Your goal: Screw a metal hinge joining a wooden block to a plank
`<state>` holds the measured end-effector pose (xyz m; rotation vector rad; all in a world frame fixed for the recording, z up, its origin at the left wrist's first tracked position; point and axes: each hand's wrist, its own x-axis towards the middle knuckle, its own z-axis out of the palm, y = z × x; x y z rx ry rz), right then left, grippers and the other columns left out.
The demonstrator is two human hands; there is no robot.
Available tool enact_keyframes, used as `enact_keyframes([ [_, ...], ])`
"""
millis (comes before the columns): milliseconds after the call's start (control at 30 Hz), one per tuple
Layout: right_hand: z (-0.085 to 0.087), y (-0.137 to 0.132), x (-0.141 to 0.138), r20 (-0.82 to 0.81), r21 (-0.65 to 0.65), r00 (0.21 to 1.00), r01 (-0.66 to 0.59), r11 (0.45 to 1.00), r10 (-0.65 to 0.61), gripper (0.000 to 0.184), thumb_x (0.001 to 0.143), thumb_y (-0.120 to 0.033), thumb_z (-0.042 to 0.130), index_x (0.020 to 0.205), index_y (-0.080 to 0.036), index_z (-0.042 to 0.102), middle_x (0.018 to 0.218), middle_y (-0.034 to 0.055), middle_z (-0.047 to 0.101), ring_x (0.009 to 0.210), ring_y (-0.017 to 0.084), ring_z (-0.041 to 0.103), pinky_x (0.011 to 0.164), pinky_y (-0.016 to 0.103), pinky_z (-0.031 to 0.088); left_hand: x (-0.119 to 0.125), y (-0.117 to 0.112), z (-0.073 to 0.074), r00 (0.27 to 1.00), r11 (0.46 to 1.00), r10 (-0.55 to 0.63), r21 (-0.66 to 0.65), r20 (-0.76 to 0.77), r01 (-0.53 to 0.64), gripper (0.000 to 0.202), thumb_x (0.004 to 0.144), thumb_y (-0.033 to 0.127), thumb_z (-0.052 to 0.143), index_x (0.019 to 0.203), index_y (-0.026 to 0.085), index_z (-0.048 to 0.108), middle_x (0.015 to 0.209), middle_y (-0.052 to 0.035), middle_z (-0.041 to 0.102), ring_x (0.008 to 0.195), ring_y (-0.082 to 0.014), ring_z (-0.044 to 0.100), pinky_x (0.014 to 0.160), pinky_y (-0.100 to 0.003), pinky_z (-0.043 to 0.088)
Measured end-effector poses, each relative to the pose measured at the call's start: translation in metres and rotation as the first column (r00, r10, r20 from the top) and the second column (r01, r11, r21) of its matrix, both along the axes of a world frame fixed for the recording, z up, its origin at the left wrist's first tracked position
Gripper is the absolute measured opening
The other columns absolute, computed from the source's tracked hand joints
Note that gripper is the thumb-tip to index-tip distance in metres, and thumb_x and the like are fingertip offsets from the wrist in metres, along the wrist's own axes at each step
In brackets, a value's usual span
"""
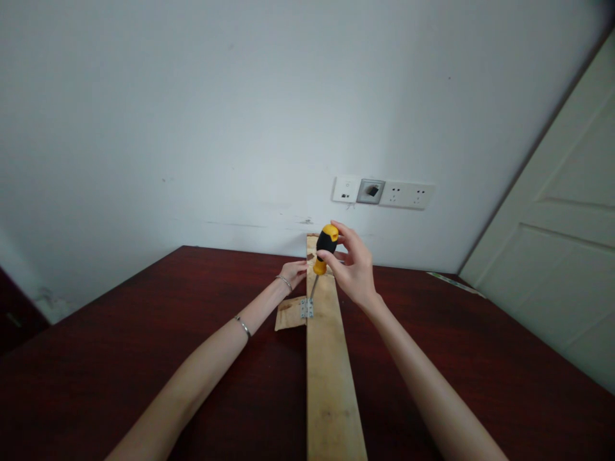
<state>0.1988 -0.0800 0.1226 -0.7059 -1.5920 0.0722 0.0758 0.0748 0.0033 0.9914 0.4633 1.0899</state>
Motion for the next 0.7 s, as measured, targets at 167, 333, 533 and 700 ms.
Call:
enact_keyframes([
  [167,0.0001,-0.001,-0.0008,0.031,0.005,0.999,-0.011,1.0,0.01,0.051,0.08,-0.036,0.066,0.128,-0.027,0.052,0.119,0.0089,0.056,0.097,0.02,0.056,0.068,0.03,0.061,-0.0004,0.0037,-0.0035,1.0,1.0,0.005,0.001,-0.003,-0.005,0.021,0.054,0.005,0.078,0.073,0.007,0.069,0.076,-0.0089,0.069,0.076,-0.02,0.063,0.084,-0.034,0.046],
  [333,-0.001,-0.0011,-0.0012,0.05,0.024,0.998,-0.031,0.999,0.03,0.05,0.081,-0.033,0.065,0.129,-0.028,0.05,0.117,0.0077,0.057,0.097,0.019,0.055,0.069,0.029,0.06,0.0007,0.0083,-0.0063,1.0,1.0,-0.01,0.004,-0.005,0.01,0.027,0.052,0.008,0.08,0.078,0.005,0.07,0.081,-0.011,0.069,0.075,-0.0198,0.063,0.08,-0.034,0.047],
  [533,-0.0016,-0.001,-0.0009,0.073,0.031,0.997,-0.005,1.0,0.002,0.049,0.082,-0.035,0.064,0.129,-0.028,0.05,0.117,0.0081,0.057,0.098,0.02,0.056,0.07,0.03,0.06,0.001,0.0086,-0.0069,1.0,1.0,-0.01,0.005,-0.009,0.01,0.028,0.052,0.01,0.081,0.077,0.005,0.069,0.079,-0.0107,0.069,0.073,-0.0185,0.062,0.079,-0.032,0.048],
  [700,-0.0002,-0.0019,-0.0004,0.113,0.055,0.993,0.029,0.998,-0.035,0.049,0.083,-0.034,0.062,0.129,-0.026,0.05,0.118,0.0092,0.057,0.097,0.021,0.056,0.073,0.033,0.059,0.0002,0.0098,-0.0074,1.0,1.0,-0.014,-0.001,-0.001,0.014,0.026,0.052,0.009,0.08,0.075,0.006,0.069,0.077,-0.0092,0.069,0.075,-0.0192,0.062,0.079,-0.031,0.047],
])
